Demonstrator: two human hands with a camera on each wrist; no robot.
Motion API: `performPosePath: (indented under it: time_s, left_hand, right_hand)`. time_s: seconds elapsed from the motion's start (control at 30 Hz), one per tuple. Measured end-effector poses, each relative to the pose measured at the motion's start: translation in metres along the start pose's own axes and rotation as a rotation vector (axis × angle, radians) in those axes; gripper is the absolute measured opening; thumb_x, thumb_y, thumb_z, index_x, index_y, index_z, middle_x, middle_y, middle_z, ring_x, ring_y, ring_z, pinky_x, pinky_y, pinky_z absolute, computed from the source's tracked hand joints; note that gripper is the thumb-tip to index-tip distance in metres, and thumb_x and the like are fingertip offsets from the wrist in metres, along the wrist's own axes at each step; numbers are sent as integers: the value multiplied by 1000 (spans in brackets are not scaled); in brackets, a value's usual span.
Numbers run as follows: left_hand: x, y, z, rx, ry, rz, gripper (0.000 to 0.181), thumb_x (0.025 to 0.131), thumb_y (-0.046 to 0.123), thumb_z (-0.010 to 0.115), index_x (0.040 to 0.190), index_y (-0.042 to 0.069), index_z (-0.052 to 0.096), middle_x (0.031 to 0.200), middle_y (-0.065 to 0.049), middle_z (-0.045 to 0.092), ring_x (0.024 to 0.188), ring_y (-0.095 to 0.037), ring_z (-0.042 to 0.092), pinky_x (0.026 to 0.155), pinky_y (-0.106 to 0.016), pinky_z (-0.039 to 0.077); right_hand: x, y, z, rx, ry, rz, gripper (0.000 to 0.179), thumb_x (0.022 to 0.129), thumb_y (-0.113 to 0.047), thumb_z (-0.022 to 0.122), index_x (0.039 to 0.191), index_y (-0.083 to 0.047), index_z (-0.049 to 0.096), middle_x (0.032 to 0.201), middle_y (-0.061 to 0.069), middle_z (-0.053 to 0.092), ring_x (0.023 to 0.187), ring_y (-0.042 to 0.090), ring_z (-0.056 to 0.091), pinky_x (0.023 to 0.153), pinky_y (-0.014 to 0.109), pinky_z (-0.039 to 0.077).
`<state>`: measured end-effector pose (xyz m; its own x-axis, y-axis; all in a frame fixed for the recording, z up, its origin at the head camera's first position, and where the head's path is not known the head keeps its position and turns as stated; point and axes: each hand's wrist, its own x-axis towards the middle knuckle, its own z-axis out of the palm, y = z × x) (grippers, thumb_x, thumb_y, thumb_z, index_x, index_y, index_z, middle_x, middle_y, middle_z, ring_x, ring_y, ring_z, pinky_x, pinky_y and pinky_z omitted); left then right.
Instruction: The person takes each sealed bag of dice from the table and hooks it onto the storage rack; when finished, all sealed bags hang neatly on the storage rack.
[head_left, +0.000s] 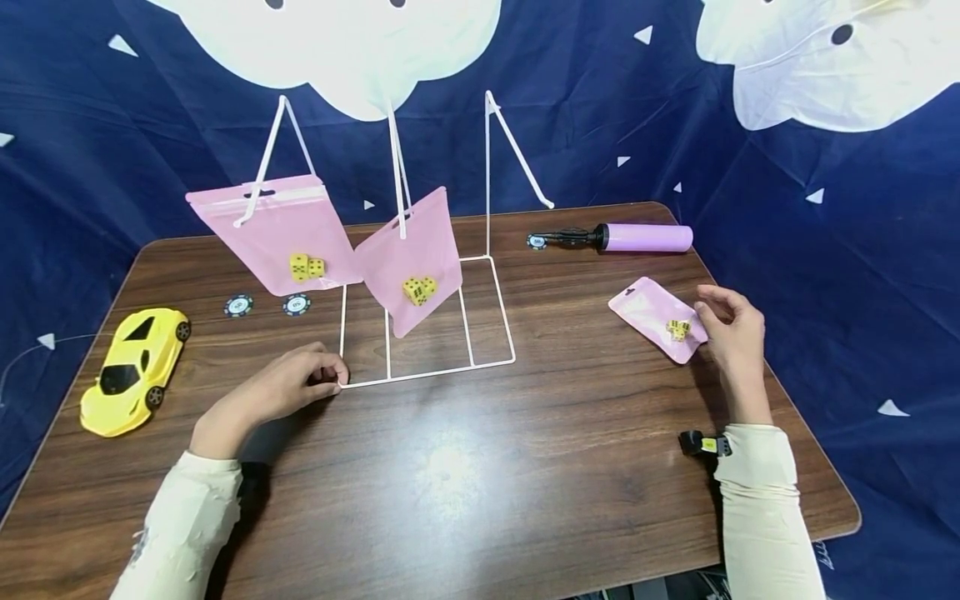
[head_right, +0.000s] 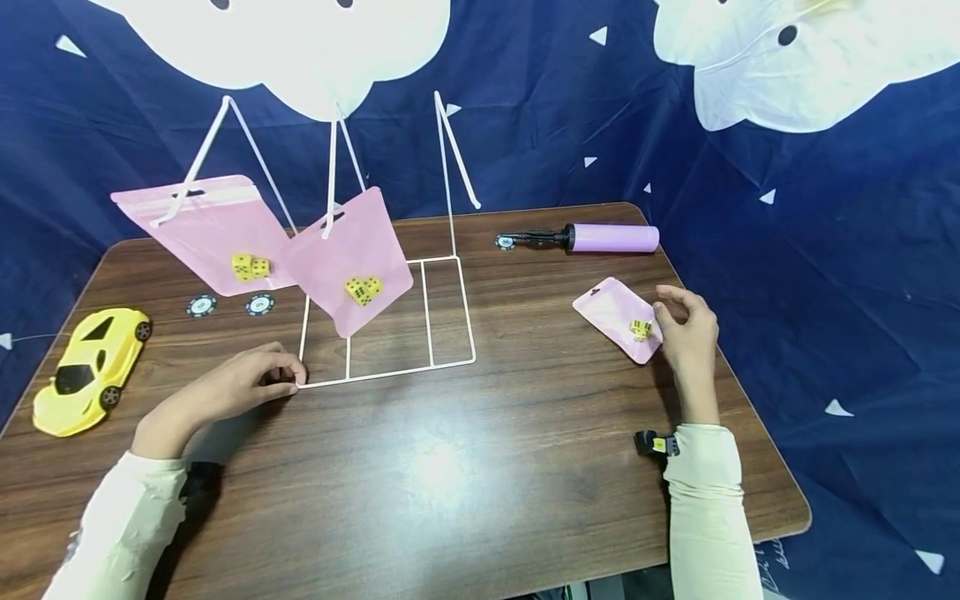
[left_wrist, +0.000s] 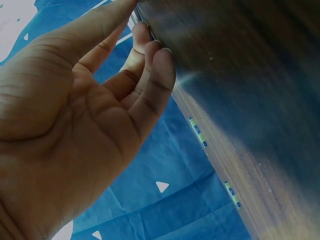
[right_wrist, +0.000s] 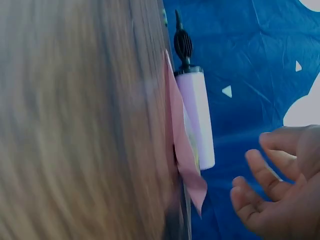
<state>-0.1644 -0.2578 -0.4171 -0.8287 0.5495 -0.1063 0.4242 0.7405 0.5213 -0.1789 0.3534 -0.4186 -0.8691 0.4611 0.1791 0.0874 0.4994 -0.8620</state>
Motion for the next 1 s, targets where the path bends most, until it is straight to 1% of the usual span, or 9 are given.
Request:
performPosePath:
  time_s: [0.03,0.13,0.27,0.33,0.4,0.57,0.73,0.87,1.0]
  left_hand:
    - [0,0,0,1,1,1,17,96,1,80,96,15,71,91,1,57,81,-13,53,71,-36,48]
    - [1,-1,0,8,5,11,17,96,1,80,96,15,71,91,1,57,81,-13,54,72,-37,48]
    - [0,-3,1,21,9,34,17,95,1,80,96,16,71,91,2,57,81,-14,53,72,-37,47]
    - [-1,-3,1,25,9,39,18,95,1,80,96,17,72,91,3,57,81,-13,52,72,-36,46]
    - [-1,-3,1,20,7,36,19,96,1,79,96,18,72,92,4,57,81,-13,52,73,-36,46]
    - [2,-3,1,8,8,38,18,96,1,79,97,18,72,92,4,57,82,-14,52,74,-37,47]
    - [3,-2,0,3,5,29,18,96,1,79,97,17,72,92,3,58,82,-13,53,74,-37,49]
    - [3,-2,0,6,-4,28,18,96,1,79,97,18,72,92,3,58,81,-13,53,74,-37,48]
    - [1,-1,0,7,-3,26,17,96,2,79,97,18,72,92,3,58,81,-13,52,73,-37,47]
  right_hand:
    - [1,2,-3,-16,-19,22,33,104,-3,69,137,0,71,127,7,73,98,-10,60,85,12,46]
    - [4,7,-10,-64,-82,66,36,106,-5,66,141,2,67,133,17,70,95,-10,57,82,10,46]
    - [7,15,-16,-107,-178,60,39,106,-4,62,143,8,62,139,30,64,93,-12,52,80,8,44]
    - [8,18,-17,-116,-219,51,39,107,-4,61,143,11,60,140,33,62,92,-12,51,78,8,44]
    - [9,21,-18,-123,-246,58,40,107,-4,60,144,12,59,140,33,61,90,-11,51,75,10,45]
    - [11,24,-22,-125,-285,116,43,109,-8,59,148,10,55,141,30,59,84,-4,53,66,16,49]
    - [13,24,-23,-141,-326,146,43,111,-10,56,150,10,53,140,27,57,84,1,55,66,18,49]
    - [14,25,-21,-162,-333,139,42,111,-9,55,148,10,55,136,25,58,84,3,54,66,18,47]
    - [16,25,-20,-193,-325,115,40,110,-8,57,146,10,57,134,26,60,86,5,52,65,18,45]
